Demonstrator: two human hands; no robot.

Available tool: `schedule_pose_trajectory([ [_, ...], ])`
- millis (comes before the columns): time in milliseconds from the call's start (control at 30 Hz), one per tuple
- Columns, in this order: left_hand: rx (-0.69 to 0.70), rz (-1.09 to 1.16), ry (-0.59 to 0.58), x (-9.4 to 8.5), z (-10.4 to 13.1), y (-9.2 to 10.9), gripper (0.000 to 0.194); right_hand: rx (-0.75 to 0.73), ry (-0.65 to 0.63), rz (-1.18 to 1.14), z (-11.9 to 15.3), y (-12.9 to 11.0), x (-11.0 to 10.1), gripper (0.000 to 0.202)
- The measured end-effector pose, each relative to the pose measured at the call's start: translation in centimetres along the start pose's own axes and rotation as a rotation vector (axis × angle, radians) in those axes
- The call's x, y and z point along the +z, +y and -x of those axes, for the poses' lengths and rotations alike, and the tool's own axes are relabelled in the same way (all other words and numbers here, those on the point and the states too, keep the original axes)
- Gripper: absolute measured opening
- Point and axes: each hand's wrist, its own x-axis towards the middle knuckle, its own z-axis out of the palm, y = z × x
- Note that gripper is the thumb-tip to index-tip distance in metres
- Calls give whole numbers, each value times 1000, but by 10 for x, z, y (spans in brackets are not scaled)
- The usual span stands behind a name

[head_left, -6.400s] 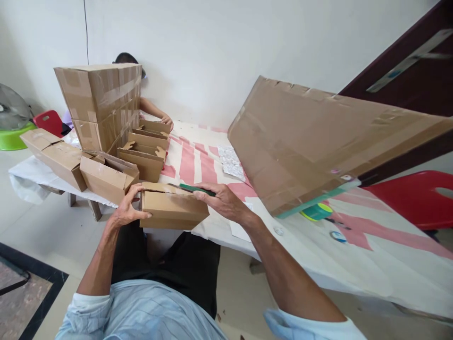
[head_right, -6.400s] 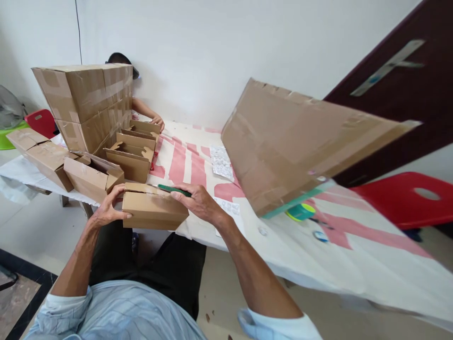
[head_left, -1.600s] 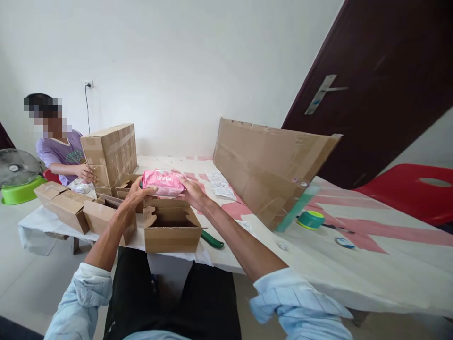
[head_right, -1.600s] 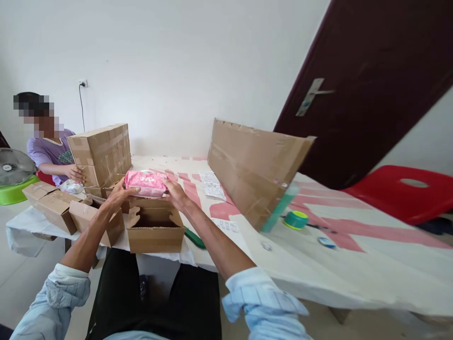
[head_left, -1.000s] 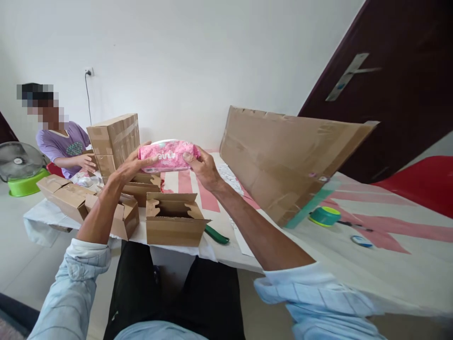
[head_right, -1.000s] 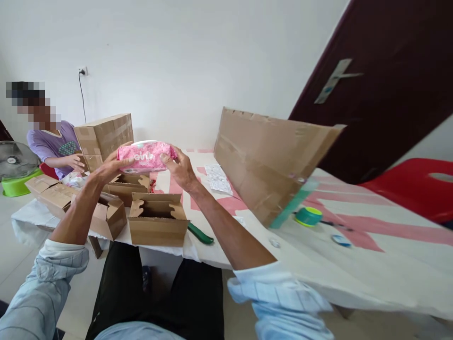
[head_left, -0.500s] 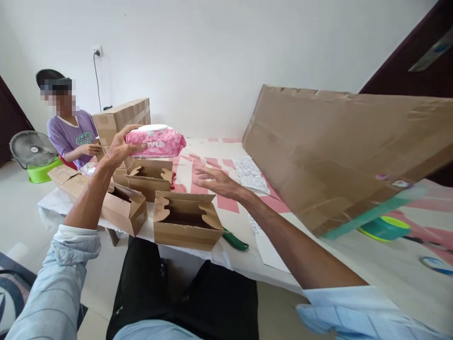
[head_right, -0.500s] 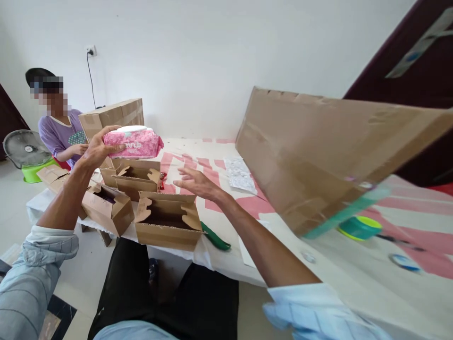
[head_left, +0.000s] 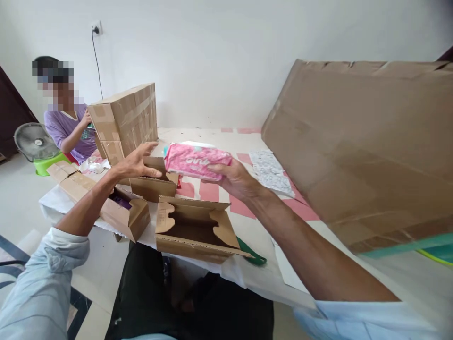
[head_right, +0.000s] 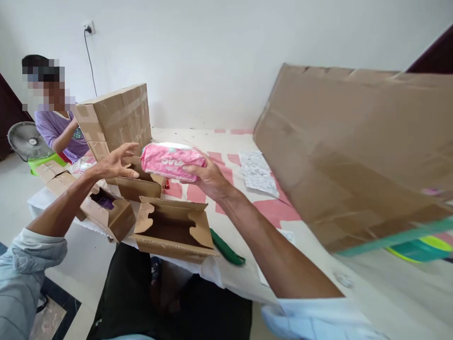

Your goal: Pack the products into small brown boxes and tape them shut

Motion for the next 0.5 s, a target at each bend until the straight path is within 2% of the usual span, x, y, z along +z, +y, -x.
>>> schedule_pose_trajectory([
  [100,-74,-425,-182,-1,-4,-29,95,-31,142,-2,1,4,-33,52],
  [200,-165,-772,-335,17,-8,-54,71,-11,237,9,4,18,-60,54],
  [333,-175,-929,-317,36,-26,-71,20,53,317,44,11,44,-81,67],
  [400,-170,-950,-309,39,-41,-75,15,64,317,89,14,55,-88,73],
  [500,-169,-980,-317,41,-69,-81,20,46,289,176,16,68,-93,78],
])
